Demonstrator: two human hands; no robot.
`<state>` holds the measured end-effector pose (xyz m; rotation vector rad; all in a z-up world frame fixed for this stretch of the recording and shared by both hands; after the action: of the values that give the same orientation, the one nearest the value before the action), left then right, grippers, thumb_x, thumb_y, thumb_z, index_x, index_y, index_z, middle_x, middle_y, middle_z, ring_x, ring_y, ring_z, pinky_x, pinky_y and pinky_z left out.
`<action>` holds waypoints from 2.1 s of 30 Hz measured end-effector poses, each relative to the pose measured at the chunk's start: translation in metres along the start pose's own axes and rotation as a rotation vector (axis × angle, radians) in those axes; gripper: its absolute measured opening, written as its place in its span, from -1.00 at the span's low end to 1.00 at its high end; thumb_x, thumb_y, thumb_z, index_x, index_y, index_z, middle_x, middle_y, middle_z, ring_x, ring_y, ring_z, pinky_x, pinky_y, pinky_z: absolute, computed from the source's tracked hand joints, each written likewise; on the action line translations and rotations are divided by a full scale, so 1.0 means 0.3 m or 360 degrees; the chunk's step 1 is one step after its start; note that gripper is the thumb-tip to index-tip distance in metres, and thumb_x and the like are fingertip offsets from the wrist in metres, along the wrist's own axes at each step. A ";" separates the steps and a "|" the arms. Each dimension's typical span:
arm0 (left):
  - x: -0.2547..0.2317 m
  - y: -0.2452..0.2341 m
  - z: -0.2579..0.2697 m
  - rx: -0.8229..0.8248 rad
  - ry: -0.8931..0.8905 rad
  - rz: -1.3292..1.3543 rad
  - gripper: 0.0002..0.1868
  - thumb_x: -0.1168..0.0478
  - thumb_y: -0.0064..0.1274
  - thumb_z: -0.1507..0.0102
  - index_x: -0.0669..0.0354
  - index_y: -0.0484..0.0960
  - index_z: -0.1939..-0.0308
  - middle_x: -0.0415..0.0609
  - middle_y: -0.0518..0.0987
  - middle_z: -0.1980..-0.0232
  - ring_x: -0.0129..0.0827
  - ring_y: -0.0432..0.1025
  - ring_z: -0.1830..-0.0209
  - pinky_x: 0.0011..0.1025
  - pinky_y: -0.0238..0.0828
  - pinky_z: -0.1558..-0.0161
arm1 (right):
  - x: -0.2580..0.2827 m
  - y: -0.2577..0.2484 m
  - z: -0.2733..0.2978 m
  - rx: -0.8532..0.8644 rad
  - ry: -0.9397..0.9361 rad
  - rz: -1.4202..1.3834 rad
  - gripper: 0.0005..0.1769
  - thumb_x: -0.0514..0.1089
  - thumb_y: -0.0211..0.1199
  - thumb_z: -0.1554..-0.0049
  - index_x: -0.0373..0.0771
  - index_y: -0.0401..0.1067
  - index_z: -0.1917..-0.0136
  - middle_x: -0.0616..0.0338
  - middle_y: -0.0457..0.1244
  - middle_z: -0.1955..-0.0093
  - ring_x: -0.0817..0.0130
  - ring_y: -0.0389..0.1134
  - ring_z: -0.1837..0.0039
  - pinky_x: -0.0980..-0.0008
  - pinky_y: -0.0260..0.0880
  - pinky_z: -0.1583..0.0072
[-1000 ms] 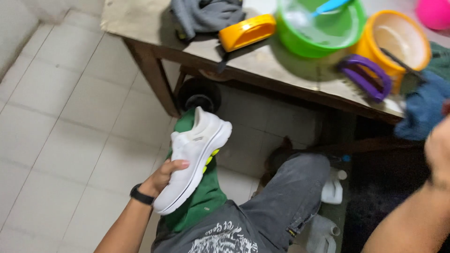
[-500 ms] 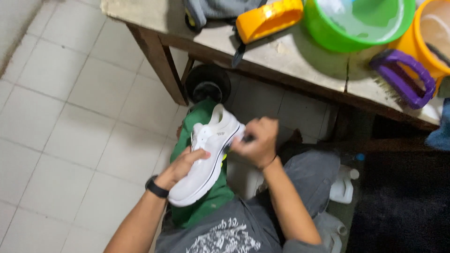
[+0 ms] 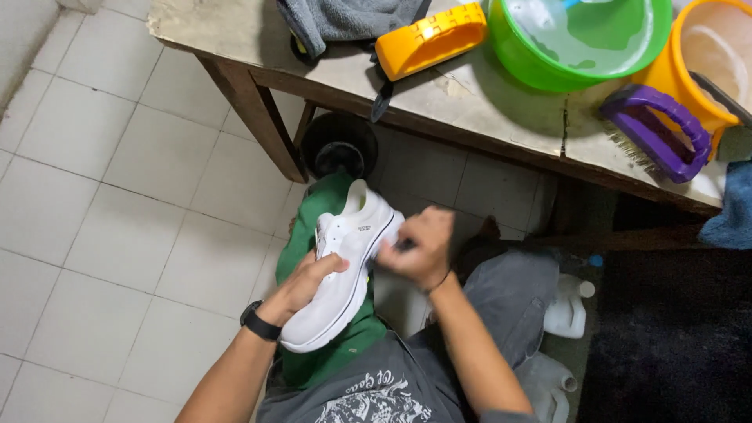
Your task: The person scrubs a white sneaker with a small brush and wipes it with a blue cloth. They clean the sole, sides, and upper parts of the shoe, repeatedly dipping the brush into a green bucket of soapy water and using the cloth to dry the surface.
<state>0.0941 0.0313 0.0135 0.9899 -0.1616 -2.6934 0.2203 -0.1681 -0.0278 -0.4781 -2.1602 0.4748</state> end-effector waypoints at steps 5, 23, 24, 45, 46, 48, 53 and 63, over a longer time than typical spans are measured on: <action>0.002 0.020 0.043 -0.0090 -0.0017 0.0057 -0.13 -0.02 0.23 -0.01 0.33 0.43 -0.34 0.24 0.49 -0.05 -0.07 0.38 -0.09 -0.15 0.32 -0.14 | -0.038 -0.031 0.049 -0.0073 -0.0152 0.0103 -0.59 0.08 0.45 0.08 0.03 0.21 0.43 0.33 0.13 0.51 0.22 0.21 0.38 0.36 0.22 0.07; -0.022 0.067 0.059 -0.0171 0.0138 -0.0301 0.09 -0.14 0.21 0.06 0.37 0.29 -0.46 0.38 0.40 -0.40 0.11 0.27 -0.45 -0.05 0.19 -0.38 | 0.395 -0.113 0.190 -0.0019 -0.0371 -0.0284 -0.54 0.10 0.42 0.11 0.00 0.16 0.50 0.32 0.04 0.52 0.24 0.13 0.36 0.20 0.12 -0.06; -0.006 0.063 0.071 -0.0177 0.0113 -0.0290 0.09 -0.14 0.21 0.06 0.37 0.29 -0.46 0.38 0.40 -0.40 0.11 0.27 -0.45 -0.05 0.19 -0.38 | 0.382 -0.132 0.181 0.0002 -0.0354 -0.0290 -0.54 0.10 0.42 0.11 0.00 0.16 0.50 0.32 0.04 0.52 0.24 0.13 0.36 0.20 0.12 -0.06; -0.052 0.075 0.134 -0.0244 0.0148 -0.0300 0.17 -0.19 0.17 0.10 0.30 0.22 -0.51 0.35 0.33 -0.45 0.07 0.22 -0.51 -0.08 0.17 -0.41 | 0.330 -0.225 0.289 -0.0269 -0.0376 0.0290 -0.65 -0.04 0.52 0.13 -0.02 0.30 0.39 0.33 0.16 0.43 0.22 0.16 0.24 0.16 0.03 -0.06; -0.063 0.080 0.135 -0.0240 0.0163 -0.0326 0.16 -0.19 0.17 0.09 0.32 0.22 -0.50 0.37 0.33 -0.45 0.09 0.21 -0.51 -0.07 0.16 -0.41 | 0.400 -0.213 0.304 -0.0226 -0.0430 0.0241 -0.62 -0.01 0.51 0.15 -0.03 0.27 0.43 0.23 0.13 0.42 0.12 0.14 0.24 0.08 0.02 -0.06; -0.065 0.085 0.131 -0.0218 0.0160 -0.0369 0.15 -0.19 0.16 0.08 0.35 0.23 -0.49 0.40 0.32 -0.44 0.12 0.21 -0.51 -0.05 0.16 -0.41 | 0.450 -0.202 0.332 -0.0188 -0.0460 0.0212 -0.60 0.02 0.50 0.18 -0.03 0.25 0.47 0.13 0.11 0.41 0.02 0.12 0.24 0.00 0.01 -0.05; -0.053 0.080 0.126 -0.0179 0.0102 -0.0278 0.16 -0.21 0.17 0.08 0.33 0.23 -0.50 0.33 0.37 -0.41 0.01 0.27 -0.47 -0.11 0.20 -0.38 | 0.263 -0.200 0.246 -0.0257 -0.0283 0.0181 -0.64 -0.06 0.53 0.11 -0.04 0.30 0.39 0.29 0.16 0.38 0.17 0.21 0.23 0.17 0.06 -0.04; -0.045 0.063 0.096 -0.0182 0.0087 -0.0191 0.13 -0.18 0.19 0.06 0.34 0.24 -0.49 0.32 0.41 -0.35 -0.02 0.33 -0.39 -0.11 0.26 -0.32 | 0.316 -0.139 0.267 -0.0265 -0.0115 0.0033 -0.65 -0.11 0.48 0.14 -0.01 0.28 0.46 0.35 0.19 0.44 0.19 0.16 0.30 0.21 0.11 -0.03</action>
<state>0.0891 0.0175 0.0474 1.0686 0.0643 -2.7432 0.0950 -0.1704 0.0100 -0.5835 -2.2771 0.3288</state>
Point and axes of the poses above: each hand's wrist, its own z-axis away from the middle knuckle, its own y-axis out of the palm, x = y × z, the point moved 4 cm from there along -z, towards the middle knuckle
